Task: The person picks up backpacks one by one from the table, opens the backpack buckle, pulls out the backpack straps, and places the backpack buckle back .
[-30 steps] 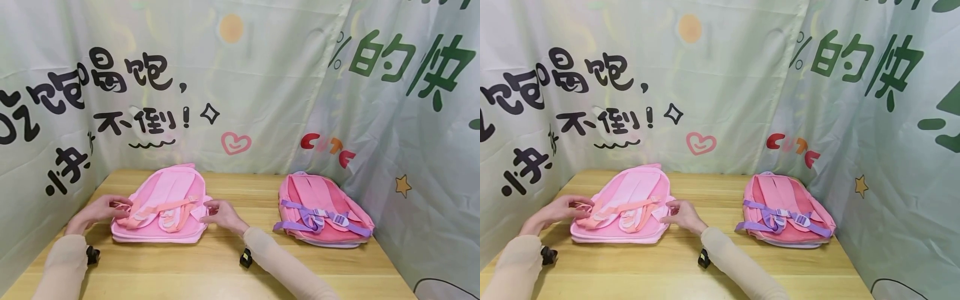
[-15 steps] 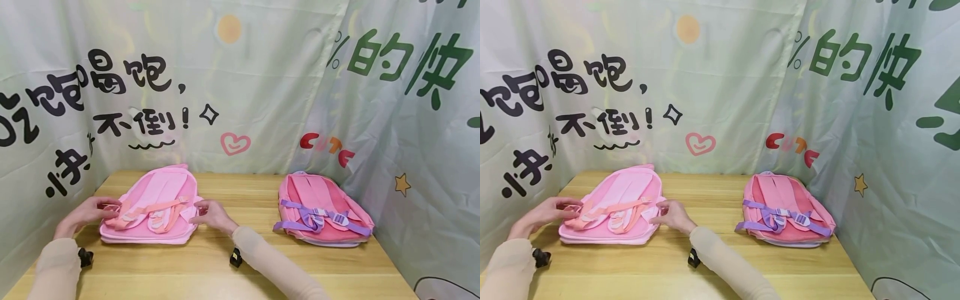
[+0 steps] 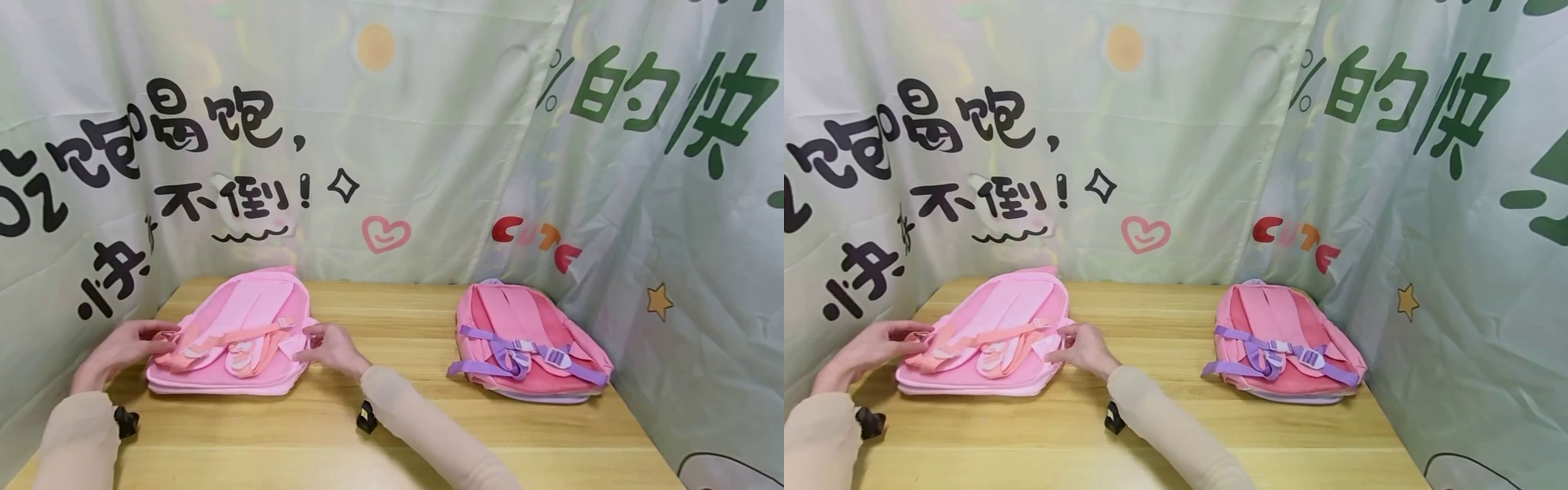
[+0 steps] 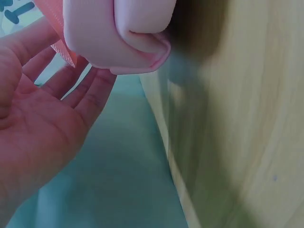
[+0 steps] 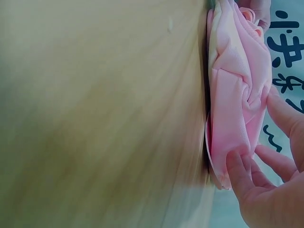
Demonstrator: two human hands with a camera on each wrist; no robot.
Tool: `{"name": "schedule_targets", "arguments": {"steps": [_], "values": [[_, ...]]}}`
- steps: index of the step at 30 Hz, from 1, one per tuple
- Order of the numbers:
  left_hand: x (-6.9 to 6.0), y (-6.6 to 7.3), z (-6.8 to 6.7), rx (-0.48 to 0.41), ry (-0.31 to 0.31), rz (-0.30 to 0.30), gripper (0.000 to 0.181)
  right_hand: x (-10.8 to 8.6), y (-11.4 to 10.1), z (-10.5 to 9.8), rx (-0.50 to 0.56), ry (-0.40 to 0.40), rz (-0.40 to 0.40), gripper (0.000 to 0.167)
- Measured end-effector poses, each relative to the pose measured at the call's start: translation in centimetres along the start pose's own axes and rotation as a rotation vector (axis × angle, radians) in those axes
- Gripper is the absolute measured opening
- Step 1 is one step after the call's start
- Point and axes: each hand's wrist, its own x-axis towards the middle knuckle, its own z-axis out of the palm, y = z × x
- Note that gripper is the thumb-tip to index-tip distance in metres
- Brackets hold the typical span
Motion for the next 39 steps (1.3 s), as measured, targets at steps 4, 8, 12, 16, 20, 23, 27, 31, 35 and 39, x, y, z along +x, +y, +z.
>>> {"name": "schedule_targets", "arguments": {"steps": [4, 8, 12, 16, 20, 23, 27, 31, 35, 39], "values": [[-0.1, -0.3, -0.5, 0.011, 0.018, -0.011, 0.064, 0.4, -0.3, 0.9, -0.017, 0.011, -0.021, 0.057], [-0.2, -0.5, -1.0, 0.045, 0.048, -0.005, 0.061, 0.7, -0.9, 1.7, -0.011, 0.016, -0.016, 0.056], [-0.1, -0.8, -1.4, 0.095, 0.091, 0.029, 0.054, 1.0, -1.6, 2.4, 0.010, 0.021, 0.003, 0.056], [0.0, -0.9, -1.6, 0.115, 0.109, 0.035, 0.050, 1.3, -2.1, 2.9, 0.023, 0.028, 0.017, 0.056], [0.0, -0.8, -1.6, 0.100, 0.144, 0.011, 0.045, 1.5, -2.4, 3.3, 0.037, 0.033, 0.024, 0.056], [0.1, -0.6, -1.5, 0.080, 0.177, -0.009, 0.044, 1.7, -2.6, 3.6, 0.049, 0.036, 0.026, 0.055], [0.3, 0.3, -1.3, 0.051, 0.198, -0.058, 0.048, 1.8, -2.8, 3.9, 0.063, 0.031, 0.032, 0.054], [0.6, 1.6, -0.9, 0.023, 0.221, -0.070, 0.053, 1.8, -2.7, 3.6, 0.064, 0.008, 0.027, 0.053], [1.1, 2.9, -0.1, 0.018, 0.263, -0.007, 0.050, 1.7, -2.2, 3.0, 0.121, -0.023, 0.017, 0.051], [1.7, 4.0, 1.0, -0.034, 0.263, 0.028, 0.050, 1.5, -1.5, 2.0, 0.242, -0.033, 0.019, 0.044]]}}
